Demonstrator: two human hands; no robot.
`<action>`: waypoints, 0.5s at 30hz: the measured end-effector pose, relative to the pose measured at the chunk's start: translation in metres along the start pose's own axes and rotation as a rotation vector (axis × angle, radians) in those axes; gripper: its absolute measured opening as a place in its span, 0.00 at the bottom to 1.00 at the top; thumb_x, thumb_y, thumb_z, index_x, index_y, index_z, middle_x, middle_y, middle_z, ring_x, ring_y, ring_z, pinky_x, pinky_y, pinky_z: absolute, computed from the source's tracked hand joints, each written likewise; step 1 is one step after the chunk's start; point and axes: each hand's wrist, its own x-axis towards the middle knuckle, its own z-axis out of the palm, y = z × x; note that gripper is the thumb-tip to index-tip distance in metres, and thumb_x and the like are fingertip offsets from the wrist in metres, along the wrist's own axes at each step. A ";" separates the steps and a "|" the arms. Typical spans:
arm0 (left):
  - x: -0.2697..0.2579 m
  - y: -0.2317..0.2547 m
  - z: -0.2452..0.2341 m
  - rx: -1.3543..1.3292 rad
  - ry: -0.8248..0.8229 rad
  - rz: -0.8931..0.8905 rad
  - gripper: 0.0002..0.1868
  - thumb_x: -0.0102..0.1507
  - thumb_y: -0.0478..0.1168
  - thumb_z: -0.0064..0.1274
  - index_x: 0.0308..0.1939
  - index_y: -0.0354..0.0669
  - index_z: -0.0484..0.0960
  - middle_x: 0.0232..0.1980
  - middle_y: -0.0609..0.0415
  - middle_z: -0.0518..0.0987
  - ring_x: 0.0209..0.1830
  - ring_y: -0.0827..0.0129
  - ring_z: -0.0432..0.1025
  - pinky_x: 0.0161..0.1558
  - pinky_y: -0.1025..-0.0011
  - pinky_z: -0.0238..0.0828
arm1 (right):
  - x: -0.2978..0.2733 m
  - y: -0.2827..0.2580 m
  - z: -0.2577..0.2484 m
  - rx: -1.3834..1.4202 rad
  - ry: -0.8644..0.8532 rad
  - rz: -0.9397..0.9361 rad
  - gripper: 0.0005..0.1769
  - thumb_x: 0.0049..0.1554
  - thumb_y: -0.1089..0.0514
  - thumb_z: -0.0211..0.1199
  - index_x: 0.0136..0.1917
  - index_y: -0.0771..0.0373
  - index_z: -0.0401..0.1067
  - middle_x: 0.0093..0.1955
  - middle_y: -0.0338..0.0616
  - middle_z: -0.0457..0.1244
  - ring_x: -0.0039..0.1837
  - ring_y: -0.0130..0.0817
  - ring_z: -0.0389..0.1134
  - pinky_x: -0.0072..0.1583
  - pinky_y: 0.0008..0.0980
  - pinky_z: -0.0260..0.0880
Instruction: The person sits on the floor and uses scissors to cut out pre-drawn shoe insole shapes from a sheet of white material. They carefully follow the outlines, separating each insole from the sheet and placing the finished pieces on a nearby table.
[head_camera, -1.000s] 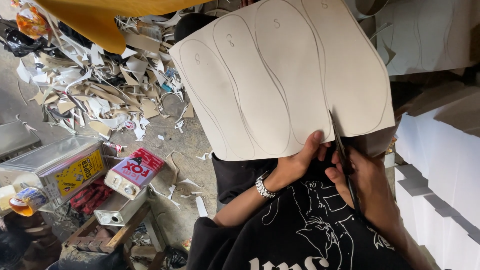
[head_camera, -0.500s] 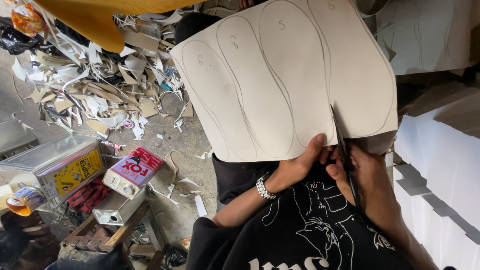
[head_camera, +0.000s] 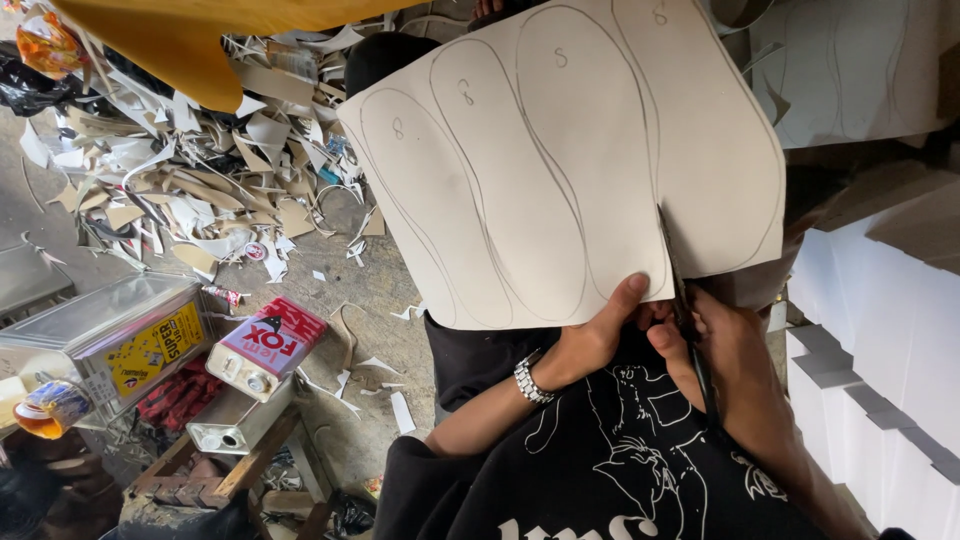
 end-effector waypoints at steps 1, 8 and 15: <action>0.000 -0.001 0.000 0.001 0.001 0.000 0.26 0.73 0.56 0.37 0.25 0.48 0.71 0.24 0.61 0.71 0.26 0.74 0.67 0.39 0.75 0.67 | 0.000 0.001 0.001 0.000 -0.001 -0.001 0.27 0.58 0.36 0.51 0.51 0.61 0.72 0.40 0.42 0.70 0.41 0.37 0.74 0.44 0.34 0.73; -0.003 -0.024 0.001 -0.059 0.139 -0.126 0.18 0.69 0.54 0.46 0.31 0.49 0.72 0.30 0.61 0.70 0.29 0.74 0.65 0.36 0.74 0.66 | 0.000 -0.003 0.004 -0.034 0.010 0.068 0.26 0.59 0.36 0.51 0.50 0.61 0.73 0.32 0.43 0.67 0.36 0.36 0.69 0.40 0.35 0.69; -0.004 -0.020 0.000 0.005 0.108 -0.033 0.20 0.72 0.55 0.41 0.45 0.43 0.76 0.46 0.52 0.78 0.47 0.63 0.72 0.60 0.66 0.70 | 0.004 0.003 0.011 -0.013 0.042 0.032 0.34 0.56 0.29 0.46 0.51 0.61 0.72 0.29 0.41 0.64 0.33 0.35 0.65 0.40 0.37 0.63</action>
